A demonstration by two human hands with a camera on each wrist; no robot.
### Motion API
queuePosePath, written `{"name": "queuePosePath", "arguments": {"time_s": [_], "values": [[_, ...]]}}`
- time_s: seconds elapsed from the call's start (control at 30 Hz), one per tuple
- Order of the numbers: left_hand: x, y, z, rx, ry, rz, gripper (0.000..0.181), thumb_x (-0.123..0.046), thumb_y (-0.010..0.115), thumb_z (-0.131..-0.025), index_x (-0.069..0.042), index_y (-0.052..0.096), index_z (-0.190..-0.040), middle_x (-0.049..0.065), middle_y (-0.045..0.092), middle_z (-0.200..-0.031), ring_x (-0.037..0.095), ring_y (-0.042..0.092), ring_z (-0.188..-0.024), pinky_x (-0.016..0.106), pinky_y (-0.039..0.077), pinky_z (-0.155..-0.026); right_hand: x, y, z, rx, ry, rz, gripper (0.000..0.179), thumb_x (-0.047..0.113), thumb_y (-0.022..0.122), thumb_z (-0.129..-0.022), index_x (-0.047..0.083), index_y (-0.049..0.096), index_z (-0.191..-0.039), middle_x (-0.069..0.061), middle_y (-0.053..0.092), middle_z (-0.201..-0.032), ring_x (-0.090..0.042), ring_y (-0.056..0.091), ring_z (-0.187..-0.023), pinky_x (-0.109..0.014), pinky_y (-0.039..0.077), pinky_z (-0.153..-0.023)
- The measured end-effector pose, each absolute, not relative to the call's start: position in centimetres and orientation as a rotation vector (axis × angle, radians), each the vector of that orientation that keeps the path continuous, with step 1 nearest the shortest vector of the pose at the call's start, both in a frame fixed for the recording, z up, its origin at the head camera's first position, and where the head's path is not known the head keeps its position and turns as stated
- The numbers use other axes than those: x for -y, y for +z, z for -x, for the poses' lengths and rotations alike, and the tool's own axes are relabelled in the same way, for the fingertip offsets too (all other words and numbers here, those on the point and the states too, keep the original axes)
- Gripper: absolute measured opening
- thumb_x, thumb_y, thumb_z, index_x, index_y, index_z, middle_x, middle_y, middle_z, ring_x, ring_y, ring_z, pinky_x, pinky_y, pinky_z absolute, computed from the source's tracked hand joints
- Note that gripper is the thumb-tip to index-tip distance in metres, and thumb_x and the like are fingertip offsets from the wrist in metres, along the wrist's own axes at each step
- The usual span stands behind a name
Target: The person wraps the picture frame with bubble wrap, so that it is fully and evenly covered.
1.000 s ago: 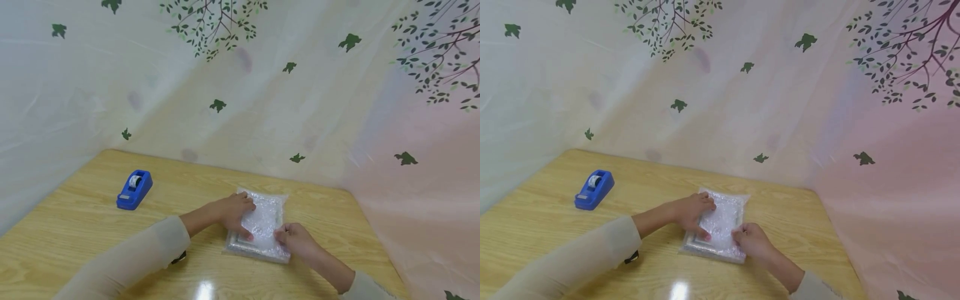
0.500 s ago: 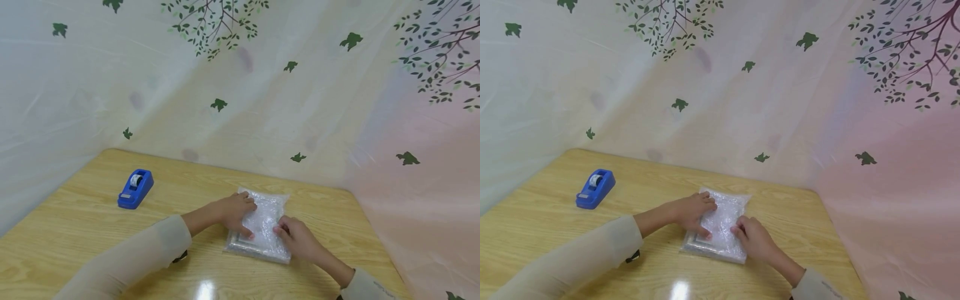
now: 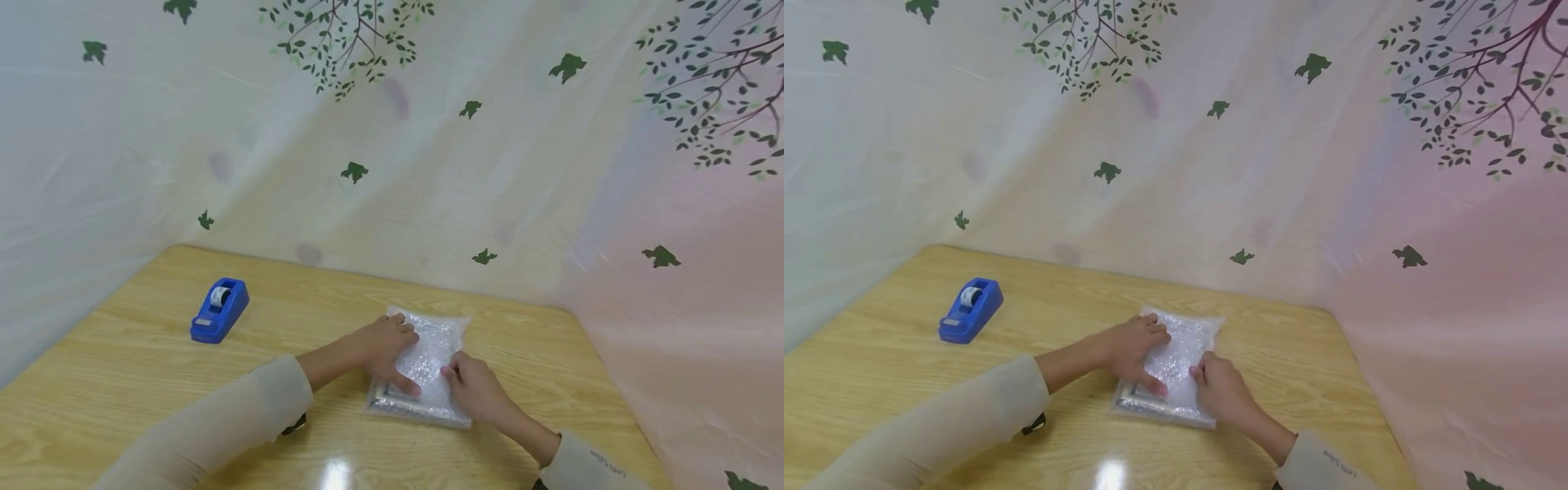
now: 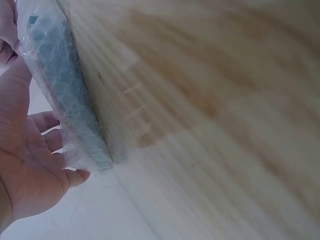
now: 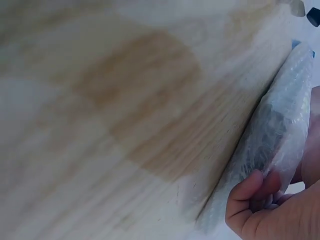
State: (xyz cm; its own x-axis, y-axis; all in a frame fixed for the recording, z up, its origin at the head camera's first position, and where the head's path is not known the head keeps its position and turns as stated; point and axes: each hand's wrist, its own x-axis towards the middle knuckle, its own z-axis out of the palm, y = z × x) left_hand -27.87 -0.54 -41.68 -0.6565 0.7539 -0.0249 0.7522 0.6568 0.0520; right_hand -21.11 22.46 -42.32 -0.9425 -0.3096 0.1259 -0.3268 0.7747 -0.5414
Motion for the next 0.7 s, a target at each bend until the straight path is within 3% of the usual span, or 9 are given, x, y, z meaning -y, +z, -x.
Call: {"name": "queuePosePath", "arguments": {"time_s": [0.3,0.5,0.7], "values": [[-0.2,-41.6,27.5,-2.874,0.035,-1.223,0.093,-0.079,0.064,-0.081,-0.010,0.056,-0.143,0.010,0.055,-0.148,0.032,0.045,-0.138,0.051,0.038,-0.114,-23.7,-42.1,21.3,2.935,0.980,-0.500,0.018,0.017,0.070,-0.098,0.015,0.064,-0.082,0.007,0.049,-0.062,-0.005,0.043,-0.055,-0.021,0.037,-0.049],[-0.7,-41.5,27.4,-2.906,-0.007,-1.170,0.085,-0.075,0.061,-0.086,-0.012,0.057,-0.143,0.007,0.057,-0.147,0.031,0.044,-0.141,0.051,0.037,-0.115,-24.3,-41.7,21.1,2.953,1.008,-0.537,0.019,0.028,0.068,-0.100,0.011,0.064,-0.093,0.006,0.052,-0.065,-0.006,0.045,-0.056,-0.022,0.039,-0.049],[-0.8,-41.3,27.2,-2.918,-0.034,-1.182,0.081,-0.075,0.061,-0.087,-0.012,0.060,-0.139,0.005,0.060,-0.142,0.028,0.049,-0.133,0.049,0.042,-0.111,-25.0,-41.7,21.7,2.910,0.989,-0.733,0.013,0.021,0.073,-0.096,0.010,0.067,-0.100,0.006,0.054,-0.073,-0.007,0.050,-0.064,-0.024,0.046,-0.057]]}}
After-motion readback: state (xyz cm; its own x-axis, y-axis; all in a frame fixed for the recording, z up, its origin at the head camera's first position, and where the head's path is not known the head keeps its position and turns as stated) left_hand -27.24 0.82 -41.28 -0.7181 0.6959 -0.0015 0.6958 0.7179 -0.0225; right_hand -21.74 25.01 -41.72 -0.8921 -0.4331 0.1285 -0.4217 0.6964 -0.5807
